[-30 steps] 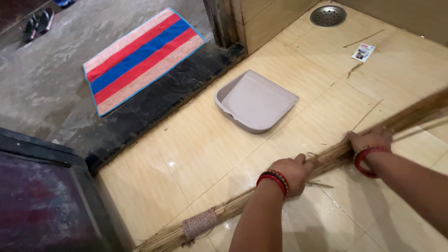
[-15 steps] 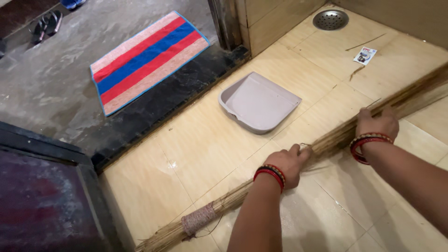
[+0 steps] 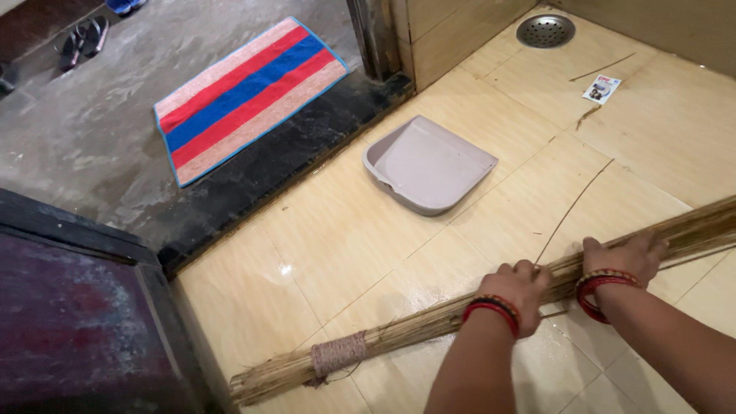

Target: The person gathers thin wooden sticks on a tiled floor and secures them into a bundle by wrapping a wire around one end.

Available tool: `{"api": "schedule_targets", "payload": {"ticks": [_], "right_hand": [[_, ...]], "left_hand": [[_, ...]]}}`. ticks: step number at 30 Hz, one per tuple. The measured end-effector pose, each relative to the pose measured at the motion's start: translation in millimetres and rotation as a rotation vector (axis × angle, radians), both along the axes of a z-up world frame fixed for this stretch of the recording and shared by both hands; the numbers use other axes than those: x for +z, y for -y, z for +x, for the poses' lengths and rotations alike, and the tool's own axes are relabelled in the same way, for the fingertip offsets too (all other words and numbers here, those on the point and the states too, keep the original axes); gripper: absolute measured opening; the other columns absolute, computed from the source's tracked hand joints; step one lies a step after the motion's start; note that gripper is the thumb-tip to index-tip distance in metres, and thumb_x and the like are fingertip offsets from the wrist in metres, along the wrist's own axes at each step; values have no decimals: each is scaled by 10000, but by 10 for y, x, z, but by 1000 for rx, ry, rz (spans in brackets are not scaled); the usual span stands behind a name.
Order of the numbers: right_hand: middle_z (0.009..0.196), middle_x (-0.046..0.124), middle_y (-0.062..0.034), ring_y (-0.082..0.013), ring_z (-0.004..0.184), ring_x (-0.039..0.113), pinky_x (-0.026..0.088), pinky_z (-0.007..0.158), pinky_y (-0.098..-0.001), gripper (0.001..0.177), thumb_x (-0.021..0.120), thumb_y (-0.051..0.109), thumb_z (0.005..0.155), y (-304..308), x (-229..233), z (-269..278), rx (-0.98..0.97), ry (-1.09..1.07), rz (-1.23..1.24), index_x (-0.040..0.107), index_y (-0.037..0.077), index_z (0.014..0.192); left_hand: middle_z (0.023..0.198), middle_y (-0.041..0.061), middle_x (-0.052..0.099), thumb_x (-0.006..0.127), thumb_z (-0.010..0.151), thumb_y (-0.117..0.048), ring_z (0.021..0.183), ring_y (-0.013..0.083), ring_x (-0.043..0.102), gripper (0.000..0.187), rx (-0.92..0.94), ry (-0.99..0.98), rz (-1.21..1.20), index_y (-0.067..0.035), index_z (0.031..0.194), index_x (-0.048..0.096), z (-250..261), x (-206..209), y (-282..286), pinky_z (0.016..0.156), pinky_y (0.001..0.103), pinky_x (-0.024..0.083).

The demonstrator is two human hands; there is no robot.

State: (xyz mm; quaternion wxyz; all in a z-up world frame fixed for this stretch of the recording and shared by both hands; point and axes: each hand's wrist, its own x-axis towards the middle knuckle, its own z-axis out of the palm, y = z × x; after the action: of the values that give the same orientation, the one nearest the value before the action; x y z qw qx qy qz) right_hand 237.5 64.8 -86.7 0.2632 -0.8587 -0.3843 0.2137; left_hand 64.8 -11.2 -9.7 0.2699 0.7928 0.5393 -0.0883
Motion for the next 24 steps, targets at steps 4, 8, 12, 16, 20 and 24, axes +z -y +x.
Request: {"api": "schedule_targets", "payload": {"ticks": [4,8,12,16,20,24], "right_hand": [[1679,97,-319,-480,1524,212,253,1228,-416,980,805,313,829,-158,-314,138,57,32,-27,295,-72,1573],[1650,72,-346,-505,1449,289,278,1203,-367,927,808,209,782,-303,-521,200,159,73,-23,343,-130,1509],[1624,341,-277,-444,1344,527,416,1163,-394,695,776,201,843,-553,-403,132,305,31,-2,510,-105,1407],[1404,622,-280,-401,1269,630,485,1113,-430,652,811,218,847,-968,-192,140,520,1,-47,579,-62,1388],[1399,589,-253,-365,1271,574,440,1064,-443,733,829,234,835,-1273,-110,264,603,-207,51,506,-5,1448],[1452,570,-227,-342,1351,557,448,1121,-428,686,777,230,863,-1135,-19,183,426,-291,356,495,19,1452]], "left_hand": [[1485,213,441,594,985,-293,1296,414,513,758,-36,-168,80,-160,1634,226,311,-253,-88,989,609,518],[1524,237,400,594,993,-282,1328,448,475,793,-12,-211,81,-153,1656,180,431,-478,-203,1012,638,481],[1528,235,388,533,1029,-262,1327,450,473,702,71,-208,67,-188,1639,192,343,-599,-456,991,641,495],[1504,226,420,508,1059,-243,1315,441,496,622,168,-197,98,-224,1623,247,139,-546,-760,973,639,510],[1434,177,479,578,992,-199,1280,365,534,698,196,-197,105,-256,1611,262,-49,-355,-889,937,542,556],[1352,163,535,647,904,-153,1222,327,580,775,107,-181,184,-223,1593,301,-164,-122,-844,910,448,582]]}}
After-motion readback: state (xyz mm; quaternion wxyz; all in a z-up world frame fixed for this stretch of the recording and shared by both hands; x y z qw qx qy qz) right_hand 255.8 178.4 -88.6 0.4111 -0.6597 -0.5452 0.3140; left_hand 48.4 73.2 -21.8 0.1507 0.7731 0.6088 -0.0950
